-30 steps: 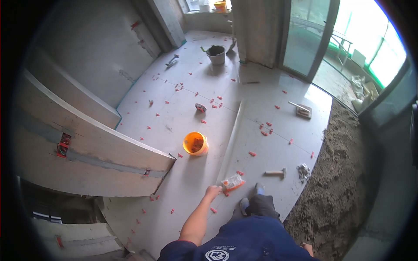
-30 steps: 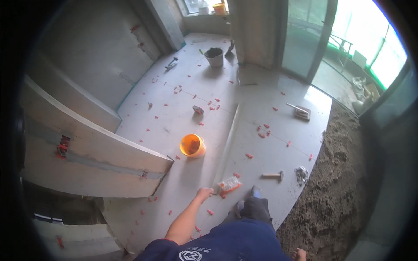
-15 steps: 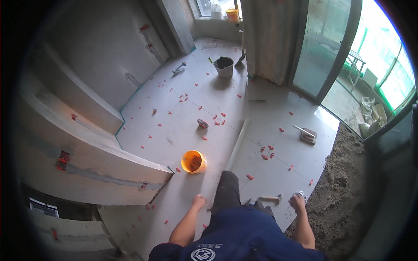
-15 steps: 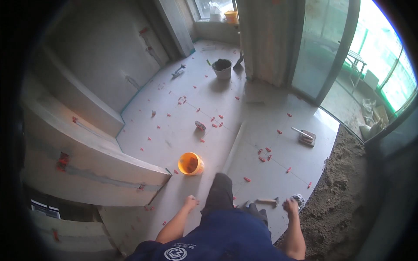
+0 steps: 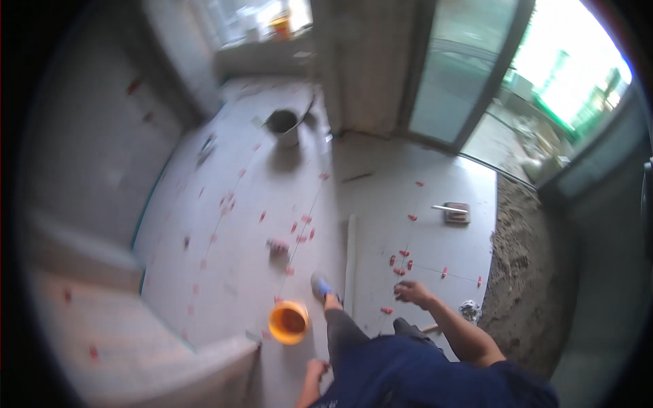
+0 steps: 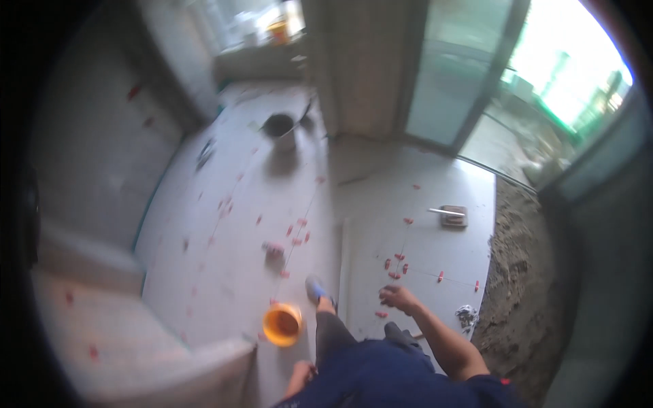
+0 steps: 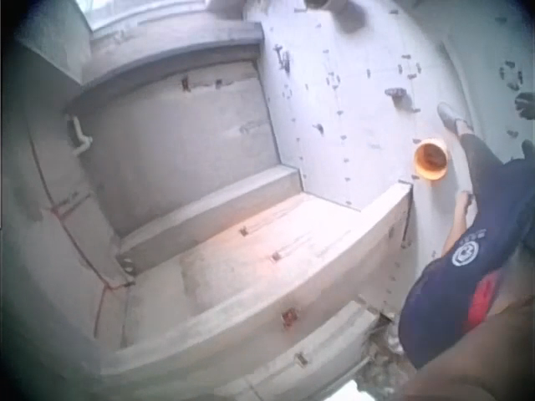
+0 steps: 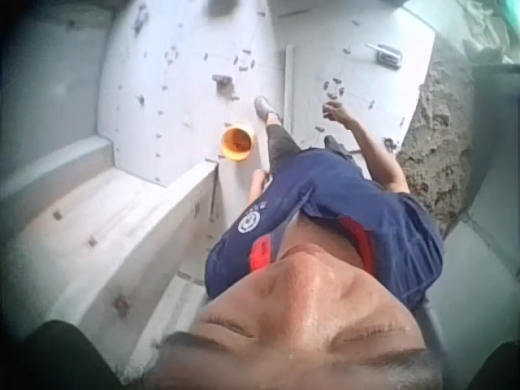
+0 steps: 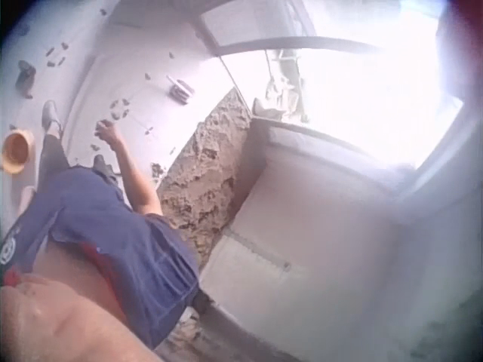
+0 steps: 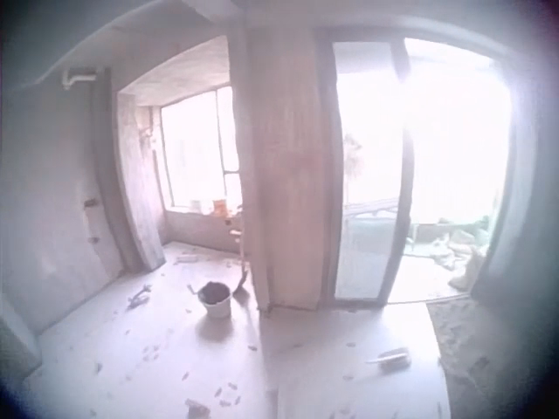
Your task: The person applies mortar to the back of a tile using a trowel, places the tile onto the floor, and taps it into position using a rubber mallet.
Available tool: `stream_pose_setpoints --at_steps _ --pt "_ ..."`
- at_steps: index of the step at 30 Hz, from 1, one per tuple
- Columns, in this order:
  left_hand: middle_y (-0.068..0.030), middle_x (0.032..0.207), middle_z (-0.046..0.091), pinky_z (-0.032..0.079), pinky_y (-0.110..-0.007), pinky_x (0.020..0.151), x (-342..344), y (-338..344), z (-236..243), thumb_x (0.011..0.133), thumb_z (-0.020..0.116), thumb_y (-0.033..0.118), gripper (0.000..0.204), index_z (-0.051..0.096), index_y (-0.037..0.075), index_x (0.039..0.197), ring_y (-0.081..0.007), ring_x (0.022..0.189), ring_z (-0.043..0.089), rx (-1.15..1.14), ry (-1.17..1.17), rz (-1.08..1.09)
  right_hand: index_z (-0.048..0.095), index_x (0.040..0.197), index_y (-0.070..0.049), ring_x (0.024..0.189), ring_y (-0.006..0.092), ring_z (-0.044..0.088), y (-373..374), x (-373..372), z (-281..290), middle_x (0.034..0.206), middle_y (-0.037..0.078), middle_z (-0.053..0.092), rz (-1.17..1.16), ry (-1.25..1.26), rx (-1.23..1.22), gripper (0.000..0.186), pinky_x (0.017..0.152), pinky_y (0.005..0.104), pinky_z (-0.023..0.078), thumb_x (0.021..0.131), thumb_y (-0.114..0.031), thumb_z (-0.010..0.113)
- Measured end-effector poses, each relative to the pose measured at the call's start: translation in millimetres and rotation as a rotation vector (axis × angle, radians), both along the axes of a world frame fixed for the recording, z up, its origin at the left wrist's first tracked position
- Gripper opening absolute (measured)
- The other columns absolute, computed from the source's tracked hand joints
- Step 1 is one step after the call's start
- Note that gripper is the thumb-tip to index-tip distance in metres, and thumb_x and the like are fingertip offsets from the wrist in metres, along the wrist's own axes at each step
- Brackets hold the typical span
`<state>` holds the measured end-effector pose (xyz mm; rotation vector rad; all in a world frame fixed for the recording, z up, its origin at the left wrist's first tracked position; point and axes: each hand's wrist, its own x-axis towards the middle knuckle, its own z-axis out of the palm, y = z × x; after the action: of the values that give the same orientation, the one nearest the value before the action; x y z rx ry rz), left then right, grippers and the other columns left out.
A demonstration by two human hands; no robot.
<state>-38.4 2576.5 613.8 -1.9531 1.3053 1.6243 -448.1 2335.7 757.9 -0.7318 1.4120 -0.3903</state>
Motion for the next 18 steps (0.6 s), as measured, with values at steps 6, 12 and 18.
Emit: stream_pose_setpoints --at_steps 6,12,18 --pt "-0.0132 0.088 0.064 0.051 -0.026 0.056 101.4 -185.8 41.3 0.073 0.061 -0.009 0.021 0.057 -0.005 0.094 -0.0202 0.066 0.063 -0.072 0.306 1.207 0.064 0.108 -0.002 0.080 0.0188 0.067 -60.9 47.1 -29.8 0.087 0.011 0.068 0.208 0.489 0.116 0.039 0.074 0.0333 0.052 0.084 -0.033 0.058" --pt "-0.0155 0.090 0.063 0.053 -0.030 0.059 215.3 -331.3 81.8 0.076 0.059 -0.004 0.022 0.053 -0.002 0.097 -0.0244 0.070 0.064 -0.114 0.273 1.234 0.063 0.098 -0.001 0.068 0.0154 0.066 -88.2 35.3 -17.8 0.083 0.006 0.066 -0.261 0.477 0.349 0.029 0.054 0.0280 0.051 0.085 -0.026 0.059" --pt "-0.0159 0.088 0.062 0.054 -0.031 0.059 249.0 -410.5 68.0 0.077 0.058 -0.002 0.020 0.051 -0.001 0.096 -0.0261 0.070 0.064 -0.026 0.217 1.286 0.062 0.098 -0.001 0.062 0.0148 0.063 -123.1 40.9 -34.4 0.078 0.006 0.064 -0.352 0.434 0.359 0.025 0.048 0.0272 0.048 0.085 -0.021 0.059"
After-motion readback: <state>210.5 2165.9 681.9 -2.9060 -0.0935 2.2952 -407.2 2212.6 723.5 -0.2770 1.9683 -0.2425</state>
